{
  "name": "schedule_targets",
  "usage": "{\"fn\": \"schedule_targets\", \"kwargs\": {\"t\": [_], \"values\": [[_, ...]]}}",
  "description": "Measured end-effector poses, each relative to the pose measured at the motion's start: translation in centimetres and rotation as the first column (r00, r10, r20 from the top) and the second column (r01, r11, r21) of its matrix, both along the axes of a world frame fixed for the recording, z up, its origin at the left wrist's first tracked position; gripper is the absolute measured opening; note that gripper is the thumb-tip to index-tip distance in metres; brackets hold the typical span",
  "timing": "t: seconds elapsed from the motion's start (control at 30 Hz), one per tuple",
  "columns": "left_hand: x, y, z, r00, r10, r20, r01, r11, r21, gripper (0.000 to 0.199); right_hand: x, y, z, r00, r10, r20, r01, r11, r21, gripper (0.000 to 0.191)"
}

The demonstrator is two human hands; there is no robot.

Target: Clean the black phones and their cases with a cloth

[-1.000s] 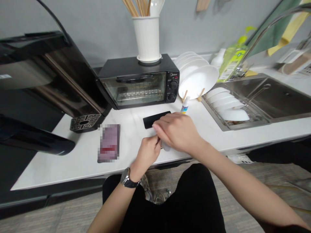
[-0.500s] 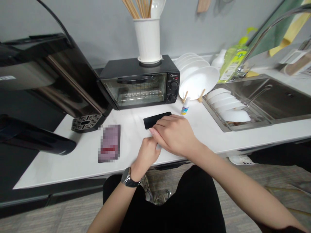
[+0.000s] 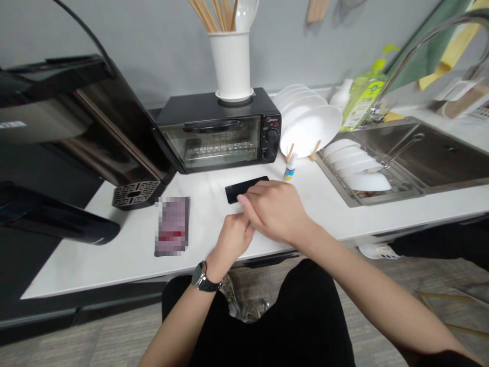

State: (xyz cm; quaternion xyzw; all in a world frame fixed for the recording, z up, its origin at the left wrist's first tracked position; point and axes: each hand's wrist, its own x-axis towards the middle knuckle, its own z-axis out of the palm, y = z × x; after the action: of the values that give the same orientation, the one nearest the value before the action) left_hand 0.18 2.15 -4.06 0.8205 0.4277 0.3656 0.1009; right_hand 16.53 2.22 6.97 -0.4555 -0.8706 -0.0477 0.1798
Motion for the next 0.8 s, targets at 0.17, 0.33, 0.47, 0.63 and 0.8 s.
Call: {"fn": "schedule_targets", "kwargs": {"t": [0.17,0.33,0.47,0.63,0.8], "values": [[0.1,0.1,0.3,1.000,-0.015,-0.007,0.015,1.000,-0.025,0.025,-0.1,-0.2,0.2,0.999,-0.016,0.037,0.018,0.999,-0.047,0.058],[0.7,0.1,0.4,1.000,-0.004,0.007,0.004,0.999,-0.052,0.018,-0.7,-0.3,0.2,0.997,-0.040,0.059,0.042,0.999,-0.034,0.067],[0.5,-0.1,0.3,1.000,-0.003,0.013,0.003,0.999,-0.053,0.022,-0.5,0.0,0.4,0.998,-0.006,0.063,0.009,0.999,-0.045,0.070],[0.5,-0.1,0.1,1.000,-0.012,0.013,0.012,1.000,-0.026,0.020,-0.3,0.5,0.4,0.998,-0.017,0.062,0.021,0.998,-0.064,0.077],[0.1,-0.1,0.3,1.000,-0.001,0.009,0.001,0.999,-0.035,0.024,0.7,0.9,0.6,0.994,-0.060,0.088,0.068,0.993,-0.096,0.079]]}}
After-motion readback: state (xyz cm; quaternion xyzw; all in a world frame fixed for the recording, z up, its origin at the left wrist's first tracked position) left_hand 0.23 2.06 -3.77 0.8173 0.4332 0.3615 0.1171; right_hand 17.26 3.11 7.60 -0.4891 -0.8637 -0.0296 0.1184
